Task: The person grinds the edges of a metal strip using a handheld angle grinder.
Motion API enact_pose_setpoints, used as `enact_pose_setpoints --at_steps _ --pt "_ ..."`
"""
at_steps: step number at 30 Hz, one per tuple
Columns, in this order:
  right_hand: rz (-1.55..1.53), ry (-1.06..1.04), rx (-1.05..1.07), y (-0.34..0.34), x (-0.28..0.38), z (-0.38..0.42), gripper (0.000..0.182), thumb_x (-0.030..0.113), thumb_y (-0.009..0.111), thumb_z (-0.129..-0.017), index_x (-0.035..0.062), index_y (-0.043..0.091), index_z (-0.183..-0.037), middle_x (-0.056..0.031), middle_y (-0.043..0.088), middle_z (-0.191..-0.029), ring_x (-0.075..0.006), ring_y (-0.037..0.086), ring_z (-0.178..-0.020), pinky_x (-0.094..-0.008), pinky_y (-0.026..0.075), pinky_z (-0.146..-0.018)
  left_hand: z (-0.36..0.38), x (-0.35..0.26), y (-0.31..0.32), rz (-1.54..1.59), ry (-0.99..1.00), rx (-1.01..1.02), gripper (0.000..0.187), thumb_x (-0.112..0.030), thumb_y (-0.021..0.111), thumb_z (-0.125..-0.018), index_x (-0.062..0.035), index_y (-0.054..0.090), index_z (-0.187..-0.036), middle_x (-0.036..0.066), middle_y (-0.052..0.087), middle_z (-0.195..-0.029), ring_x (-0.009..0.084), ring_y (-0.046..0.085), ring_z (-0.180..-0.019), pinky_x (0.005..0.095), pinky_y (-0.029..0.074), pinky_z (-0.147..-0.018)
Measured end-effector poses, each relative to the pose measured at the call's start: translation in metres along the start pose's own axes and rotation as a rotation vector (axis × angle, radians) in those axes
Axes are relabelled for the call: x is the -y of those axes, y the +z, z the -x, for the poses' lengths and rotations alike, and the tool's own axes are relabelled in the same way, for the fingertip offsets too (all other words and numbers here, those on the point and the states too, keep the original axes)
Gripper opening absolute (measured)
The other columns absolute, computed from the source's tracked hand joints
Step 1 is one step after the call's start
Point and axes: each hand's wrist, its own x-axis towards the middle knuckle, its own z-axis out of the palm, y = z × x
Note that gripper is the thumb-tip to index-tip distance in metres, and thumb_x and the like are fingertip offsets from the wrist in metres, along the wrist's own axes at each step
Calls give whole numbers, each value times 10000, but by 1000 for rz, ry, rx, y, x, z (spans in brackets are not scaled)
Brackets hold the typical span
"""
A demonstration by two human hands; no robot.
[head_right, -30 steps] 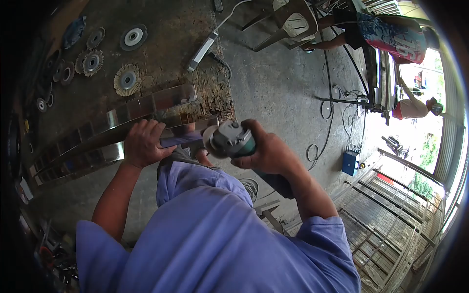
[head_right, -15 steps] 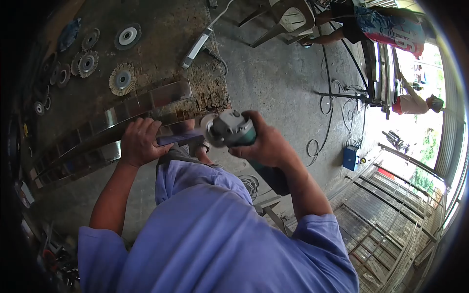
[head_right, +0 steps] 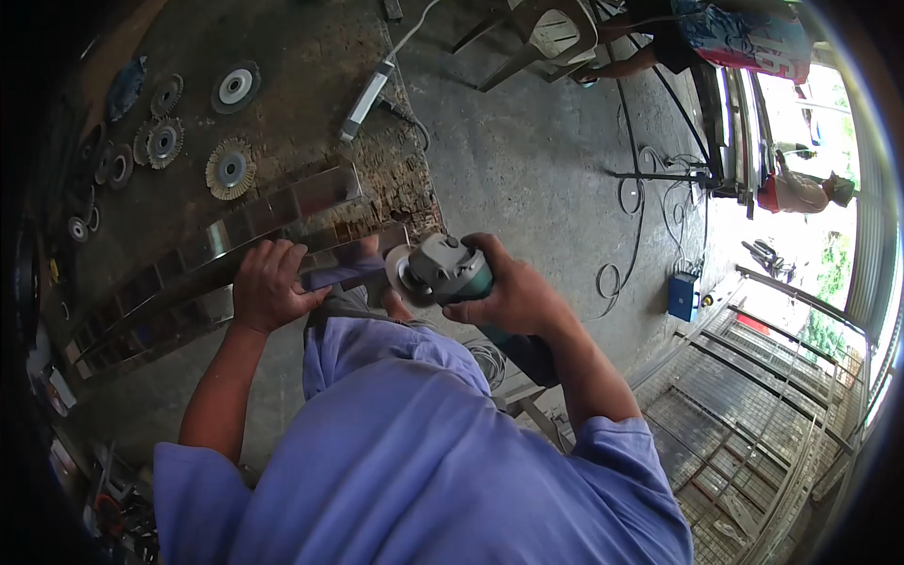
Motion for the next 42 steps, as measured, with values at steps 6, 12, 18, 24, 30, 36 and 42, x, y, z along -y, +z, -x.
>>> enact_pose_setpoints --at_steps 6,12,18,24,30,36,42 --pt "-78 52 -50 -5 2 -9 959 452 897 -703 112 431 -1469 -257 701 -1169 -419 685 -1138 -455 522 -986 -1 1 -2 1 4 13 697 -609 803 -676 -70 658 -1094 77 624 -1013 275 611 -922 428 515 -808" --pt "-94 75 -18 -1 3 -4 971 451 897 -696 104 426 -1471 -256 699 -1173 -411 683 -1144 -445 521 -986 0 0 -1 -5 10 14 706 -610 808 -672 -71 657 -1102 77 628 -1031 276 614 -929 422 515 -806" --pt "-112 23 6 5 -8 7 971 427 903 -684 97 442 -1472 -208 688 -1200 -351 669 -1172 -417 502 -1014 -2 -3 -5 7 5 31 709 -594 822 -680 -57 648 -1110 84 624 -1021 290 617 -932 430 521 -807" --pt "-179 53 -31 5 -17 -2 985 451 900 -695 70 428 -1471 -241 697 -1175 -395 676 -1158 -433 508 -1003 -4 1 -3 -26 38 -10 736 -651 789 -693 -54 657 -1102 79 629 -1010 276 620 -922 420 512 -788" --pt "-220 11 -41 8 -14 -2 974 449 897 -699 67 428 -1463 -251 697 -1169 -398 676 -1160 -437 515 -993 -3 -1 -3 -19 29 12 732 -645 791 -696 -53 657 -1105 83 629 -1004 279 620 -915 421 516 -796" --pt "-126 -59 -51 17 -14 11 954 426 878 -721 68 413 -1473 -273 701 -1163 -428 684 -1132 -445 518 -991 -3 -1 -5 -5 27 13 704 -589 812 -695 -54 646 -1121 90 613 -990 295 611 -905 428 524 -796" --pt "-156 35 -93 14 2 12 954 409 874 -716 72 410 -1478 -281 710 -1128 -444 693 -1101 -468 535 -954 -4 -1 -5 -33 45 -1 709 -603 808 -702 -67 660 -1142 74 619 -982 278 611 -900 417 523 -789"
